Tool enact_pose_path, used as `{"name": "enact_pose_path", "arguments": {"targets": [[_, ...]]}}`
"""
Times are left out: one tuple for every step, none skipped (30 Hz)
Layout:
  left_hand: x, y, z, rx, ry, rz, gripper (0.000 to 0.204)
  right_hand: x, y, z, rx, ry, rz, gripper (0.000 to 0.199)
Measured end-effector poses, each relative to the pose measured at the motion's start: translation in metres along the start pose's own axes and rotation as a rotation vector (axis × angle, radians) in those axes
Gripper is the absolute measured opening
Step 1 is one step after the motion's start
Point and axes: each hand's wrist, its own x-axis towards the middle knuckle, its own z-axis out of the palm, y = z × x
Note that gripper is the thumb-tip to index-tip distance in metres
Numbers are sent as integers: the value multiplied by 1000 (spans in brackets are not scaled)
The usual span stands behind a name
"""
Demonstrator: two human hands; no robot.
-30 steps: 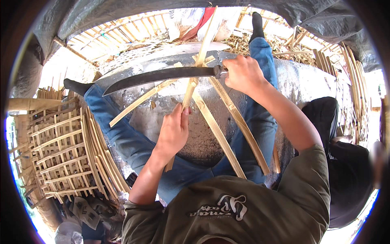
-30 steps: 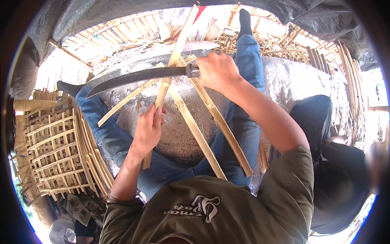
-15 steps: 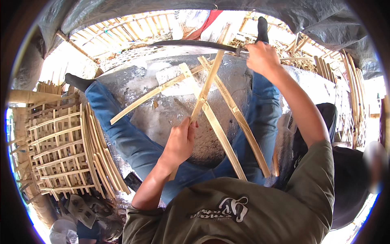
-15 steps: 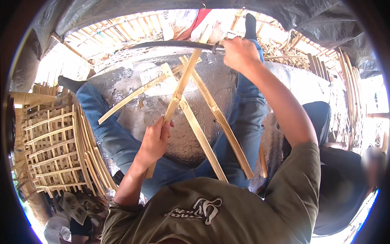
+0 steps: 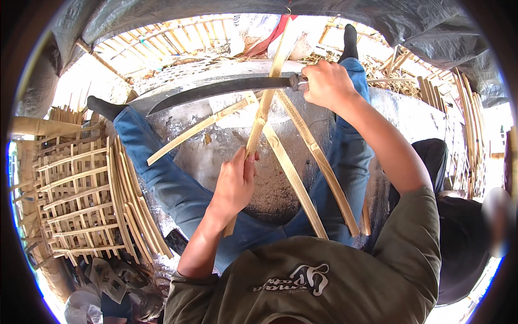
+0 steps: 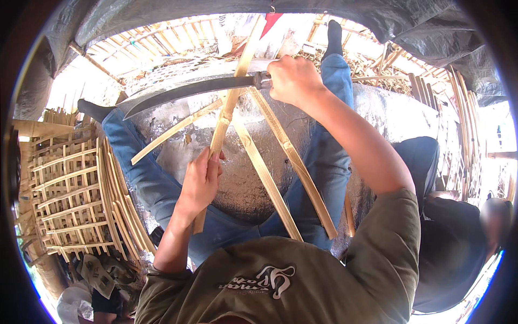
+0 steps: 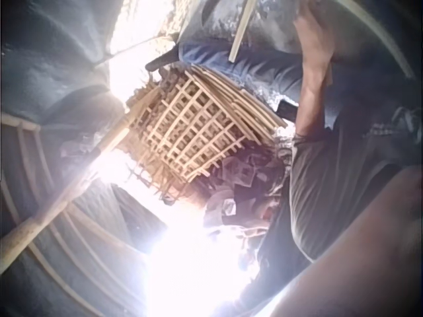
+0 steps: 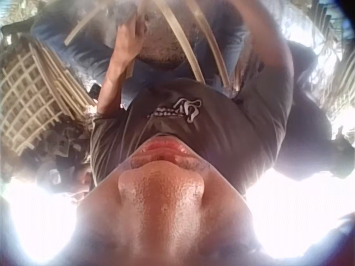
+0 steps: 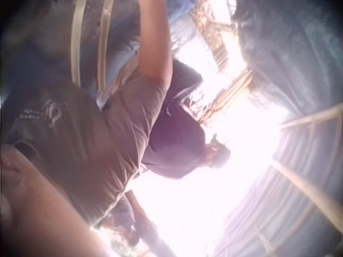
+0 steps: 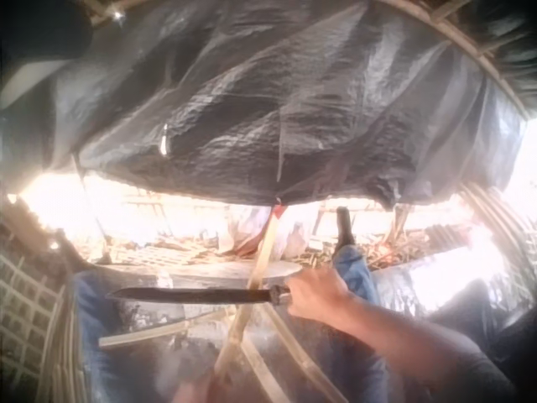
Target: The person sits on the ground and uses a curved blade to shave and smooth thin bamboo strips. They hold the strips with one hand and draw the blade along the surface with the other, occasionally flipping the strips to work different sides.
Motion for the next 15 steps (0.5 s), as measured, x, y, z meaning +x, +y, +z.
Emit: {"name": "enact_pose_path", "arguments": {"targets": [[-1,-1,0,-3,6,2,17,3,1,0,7,5,12,22],[-3,-1,-1,-8,12,7,18,5,5,-1,11,11,26,21],[-6,-1,-3,-1,-2,-1,18,9,9,-4,16,17,40,21],[-12,0,-6,5,-17,-9,18,15,18,-13,29,-85,111,22],[-17,0,-6,7,-43,-12,18,23,36,-8,43,-127,232,24],[-21,-3,-4,-10,-38,5,18,25,44,-10,-29,-110,205,26],[-24,-8,0,-27,-33,22,17,26,51,-13,-101,-93,178,27],[-24,-8,2,-44,-26,43,17,29,56,-10,-109,-99,179,28],[-23,-8,2,-45,-37,27,15,31,60,-3,-117,-105,180,28],[-23,-5,1,-46,-48,10,13,33,64,3,-126,-111,181,29],[-23,-3,-1,-46,-61,-10,11,36,68,7,-121,-101,198,30],[-25,-1,-2,-46,-69,-21,12,39,72,12,-116,-91,215,30],[-26,1,-2,-47,-75,-33,12,43,77,14,-111,-80,231,31],[-27,2,-5,-41,-77,-45,13,49,79,11,-112,-107,263,32],[-26,-4,-6,-27,-54,-21,13,56,81,6,-114,-133,295,32]]}}
